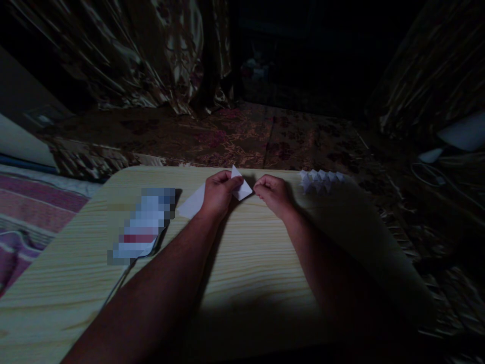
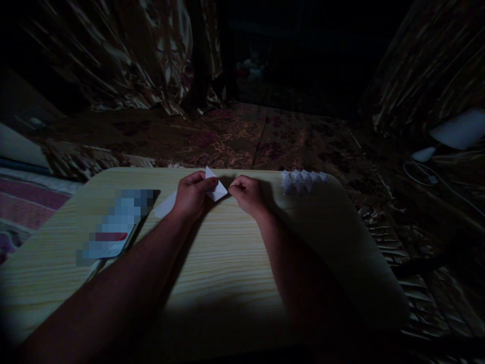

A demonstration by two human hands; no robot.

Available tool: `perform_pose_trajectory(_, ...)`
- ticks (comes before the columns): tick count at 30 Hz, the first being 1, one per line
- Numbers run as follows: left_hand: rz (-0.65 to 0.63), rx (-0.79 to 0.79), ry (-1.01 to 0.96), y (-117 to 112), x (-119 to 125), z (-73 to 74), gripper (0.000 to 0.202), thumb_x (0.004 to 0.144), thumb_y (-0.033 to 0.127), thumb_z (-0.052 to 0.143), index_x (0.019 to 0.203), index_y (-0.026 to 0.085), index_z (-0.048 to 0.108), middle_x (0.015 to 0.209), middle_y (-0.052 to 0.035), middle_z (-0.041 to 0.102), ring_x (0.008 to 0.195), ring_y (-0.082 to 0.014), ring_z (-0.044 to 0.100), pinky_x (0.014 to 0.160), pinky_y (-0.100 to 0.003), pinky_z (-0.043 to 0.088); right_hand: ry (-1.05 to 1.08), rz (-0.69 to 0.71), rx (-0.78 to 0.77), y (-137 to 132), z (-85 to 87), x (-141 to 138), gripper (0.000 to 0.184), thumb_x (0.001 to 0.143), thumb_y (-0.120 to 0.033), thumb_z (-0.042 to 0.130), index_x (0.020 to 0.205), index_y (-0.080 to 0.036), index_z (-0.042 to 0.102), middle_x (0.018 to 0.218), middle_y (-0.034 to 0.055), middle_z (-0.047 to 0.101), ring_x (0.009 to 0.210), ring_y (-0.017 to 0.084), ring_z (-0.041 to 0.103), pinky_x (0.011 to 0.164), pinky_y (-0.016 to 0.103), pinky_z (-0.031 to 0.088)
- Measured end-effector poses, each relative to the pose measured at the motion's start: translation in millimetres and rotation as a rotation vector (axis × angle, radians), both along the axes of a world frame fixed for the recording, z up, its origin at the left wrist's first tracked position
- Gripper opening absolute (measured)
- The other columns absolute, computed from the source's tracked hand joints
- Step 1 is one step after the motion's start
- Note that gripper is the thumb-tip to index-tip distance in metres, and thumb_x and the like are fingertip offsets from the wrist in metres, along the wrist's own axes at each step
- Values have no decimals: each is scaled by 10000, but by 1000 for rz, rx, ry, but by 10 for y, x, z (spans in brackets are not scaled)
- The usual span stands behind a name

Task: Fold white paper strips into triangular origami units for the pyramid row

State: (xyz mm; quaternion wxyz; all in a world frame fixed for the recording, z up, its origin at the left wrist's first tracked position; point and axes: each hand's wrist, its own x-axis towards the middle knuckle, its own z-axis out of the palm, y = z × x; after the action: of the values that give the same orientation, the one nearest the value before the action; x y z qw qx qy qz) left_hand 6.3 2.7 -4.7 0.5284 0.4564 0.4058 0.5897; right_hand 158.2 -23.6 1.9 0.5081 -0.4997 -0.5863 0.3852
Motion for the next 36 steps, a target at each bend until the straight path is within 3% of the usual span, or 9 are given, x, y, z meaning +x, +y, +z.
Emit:
perform_pose_trajectory(5,-111,46,120,-55,22,35,174,625,272,740,652,129,644,589,8,611,502,-87,505,509,-213,379,58,52,-6,11,-24,-29,129,675,-281,625,684,-158,585,596,-28,565,539,92,494,513,214,368)
perform_pose_trajectory(10,-234,52,55,-92,38,82,331,634,255,747,938,148,673,760,-14,676,628,-122,593,613,-239,458,124,-72,-28,37,-50,-3,134,685,-287,619,664,-171,555,532,-47,533,472,79,460,467,205,347)
perform_pose_trajectory(12,-228,39,51,-90,41,79,401,604,235,763,984,151,662,755,-13,681,619,-125,599,621,-250,473,153,-103,-52,38,-38,7,144,688,-299,619,670,-175,549,520,-51,530,450,76,450,452,203,343)
perform_pose_trajectory(17,-137,30,106,-78,42,42,359,598,254,759,925,129,682,710,-26,680,573,-125,586,576,-248,473,153,-77,-77,22,-4,1,162,673,-309,639,675,-179,543,542,-46,553,465,82,486,451,200,355)
perform_pose_trajectory(31,-132,39,202,-90,52,23,314,632,249,707,927,145,735,640,-2,627,514,-93,512,510,-220,408,118,-70,-87,14,-14,-15,185,679,-322,623,636,-188,502,490,-55,515,455,89,475,436,200,349)
perform_pose_trajectory(36,-153,59,189,-96,56,33,296,635,221,692,920,152,736,599,19,576,489,-74,462,487,-208,363,193,21,-84,21,-47,-31,167,688,-319,625,687,-188,521,579,-38,583,487,90,498,449,201,359)
